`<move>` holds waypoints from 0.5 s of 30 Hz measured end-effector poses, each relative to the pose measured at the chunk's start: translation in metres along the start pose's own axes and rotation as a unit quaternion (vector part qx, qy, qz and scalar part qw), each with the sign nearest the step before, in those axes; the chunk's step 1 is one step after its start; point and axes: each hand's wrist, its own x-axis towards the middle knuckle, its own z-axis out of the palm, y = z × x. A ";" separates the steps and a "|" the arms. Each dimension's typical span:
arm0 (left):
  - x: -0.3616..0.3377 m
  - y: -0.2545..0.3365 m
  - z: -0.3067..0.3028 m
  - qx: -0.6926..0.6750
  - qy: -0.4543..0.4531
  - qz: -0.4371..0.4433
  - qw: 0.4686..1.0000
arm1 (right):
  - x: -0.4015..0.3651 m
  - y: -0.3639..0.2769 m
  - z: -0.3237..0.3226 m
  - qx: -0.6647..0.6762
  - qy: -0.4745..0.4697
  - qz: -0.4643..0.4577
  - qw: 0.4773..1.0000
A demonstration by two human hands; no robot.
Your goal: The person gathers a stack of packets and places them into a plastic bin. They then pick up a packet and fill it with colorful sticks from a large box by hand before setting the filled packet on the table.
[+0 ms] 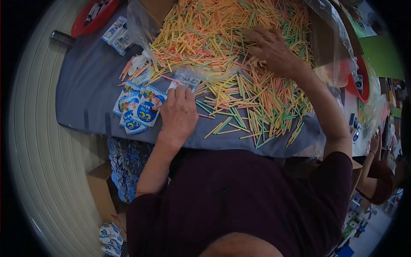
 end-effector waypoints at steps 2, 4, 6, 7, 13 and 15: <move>-0.003 -0.005 0.005 -0.008 0.020 0.014 1.000 | 0.007 0.005 0.018 0.047 0.056 0.027 0.997; -0.002 -0.011 0.009 -0.020 0.041 0.035 0.998 | 0.013 0.015 0.028 0.090 0.109 0.061 0.988; -0.002 -0.016 0.012 -0.121 0.125 0.026 0.984 | 0.017 0.022 0.034 0.128 0.246 0.058 0.959; -0.002 -0.016 0.015 -0.120 0.123 0.028 0.985 | 0.022 0.019 0.024 0.129 0.246 0.060 0.959; 0.010 -0.010 0.000 -0.099 0.103 -0.029 0.989 | 0.047 0.007 0.002 0.513 0.251 0.207 0.794; 0.015 -0.020 -0.002 -0.166 0.050 -0.047 0.984 | 0.047 0.011 0.005 0.546 0.162 0.227 0.790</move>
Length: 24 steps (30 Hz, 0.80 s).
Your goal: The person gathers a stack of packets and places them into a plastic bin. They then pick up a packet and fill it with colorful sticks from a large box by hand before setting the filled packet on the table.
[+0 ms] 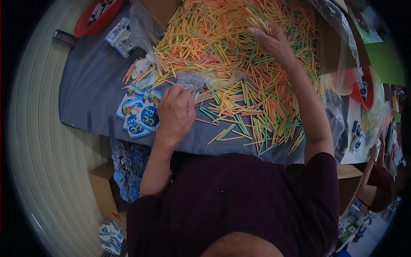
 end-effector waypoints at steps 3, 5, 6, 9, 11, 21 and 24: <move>0.003 -0.014 0.003 -0.154 0.034 -0.035 0.987 | 0.002 0.012 0.024 0.008 0.068 -0.122 0.990; 0.003 -0.007 0.001 -0.074 0.051 0.027 0.996 | 0.003 0.026 0.012 -0.036 0.043 -0.081 0.995; 0.001 -0.003 0.000 0.010 0.074 0.084 0.994 | 0.003 0.024 0.008 -0.077 0.011 -0.045 0.996; -0.010 0.006 0.008 0.071 0.054 0.082 0.993 | 0.000 0.010 0.004 0.084 0.015 0.047 0.995; -0.012 0.011 -0.001 0.086 0.010 0.056 0.995 | 0.000 0.016 0.011 0.096 0.037 -0.021 0.995; 0.000 -0.009 0.002 -0.161 0.097 0.010 0.982 | -0.008 0.018 0.028 -0.096 -0.085 -0.042 0.991; -0.008 -0.005 0.004 -0.039 0.090 0.057 0.994 | -0.008 0.025 0.042 -0.141 -0.020 -0.082 0.986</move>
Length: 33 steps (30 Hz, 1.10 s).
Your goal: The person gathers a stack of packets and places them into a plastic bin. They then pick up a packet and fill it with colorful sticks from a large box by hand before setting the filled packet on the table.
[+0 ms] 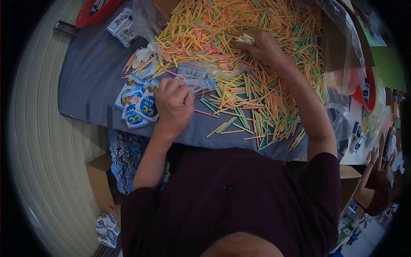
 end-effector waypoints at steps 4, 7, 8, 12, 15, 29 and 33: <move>-0.010 0.010 -0.001 0.054 -0.059 -0.004 0.997 | 0.005 0.005 -0.017 0.163 -0.007 0.079 0.983; -0.007 0.015 -0.007 0.112 -0.091 0.010 0.989 | -0.001 -0.012 -0.025 0.205 0.052 0.098 0.972; -0.006 0.013 -0.007 0.086 -0.090 0.002 0.992 | -0.002 -0.016 -0.026 0.227 0.089 0.072 0.967; 0.013 0.004 -0.019 -0.143 -0.068 -0.062 0.985 | -0.007 -0.021 -0.028 0.404 0.082 0.060 0.909; 0.039 0.021 -0.023 -0.345 -0.039 -0.181 0.920 | -0.010 -0.062 -0.032 0.522 0.103 0.031 0.846; 0.098 0.033 0.059 -0.468 -0.021 -0.134 0.873 | -0.003 -0.095 -0.044 0.448 0.098 0.001 0.889; 0.115 0.040 0.064 -0.413 -0.029 -0.081 0.907 | 0.002 -0.083 -0.045 0.388 0.128 0.022 0.913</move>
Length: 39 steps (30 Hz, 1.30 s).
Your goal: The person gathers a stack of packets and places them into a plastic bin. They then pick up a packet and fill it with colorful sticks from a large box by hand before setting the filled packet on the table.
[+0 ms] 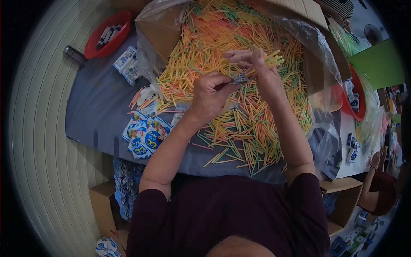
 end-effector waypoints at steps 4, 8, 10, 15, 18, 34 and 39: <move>0.016 0.000 0.005 -0.028 -0.031 -0.049 0.998 | 0.008 -0.001 -0.012 -0.154 -0.056 -0.009 0.986; 0.033 -0.012 0.013 -0.159 -0.045 -0.079 0.983 | 0.016 -0.001 -0.024 -0.088 -0.083 0.022 0.992; 0.041 -0.015 0.015 -0.236 -0.059 -0.134 0.961 | 0.023 -0.002 -0.027 -0.058 -0.057 -0.020 0.997; 0.048 -0.016 0.023 -0.274 -0.054 -0.095 0.955 | 0.028 -0.012 -0.022 -0.074 -0.044 -0.025 0.996; 0.039 -0.016 0.018 -0.313 -0.059 -0.109 0.942 | 0.016 -0.006 -0.019 -0.115 -0.113 0.016 0.987; -0.139 0.035 -0.144 0.480 0.023 -0.128 0.867 | -0.012 0.012 -0.007 -0.544 -0.242 -0.077 0.800; -0.115 0.050 -0.097 0.588 0.018 0.026 0.808 | 0.026 0.036 -0.029 -0.773 -0.151 -0.034 0.616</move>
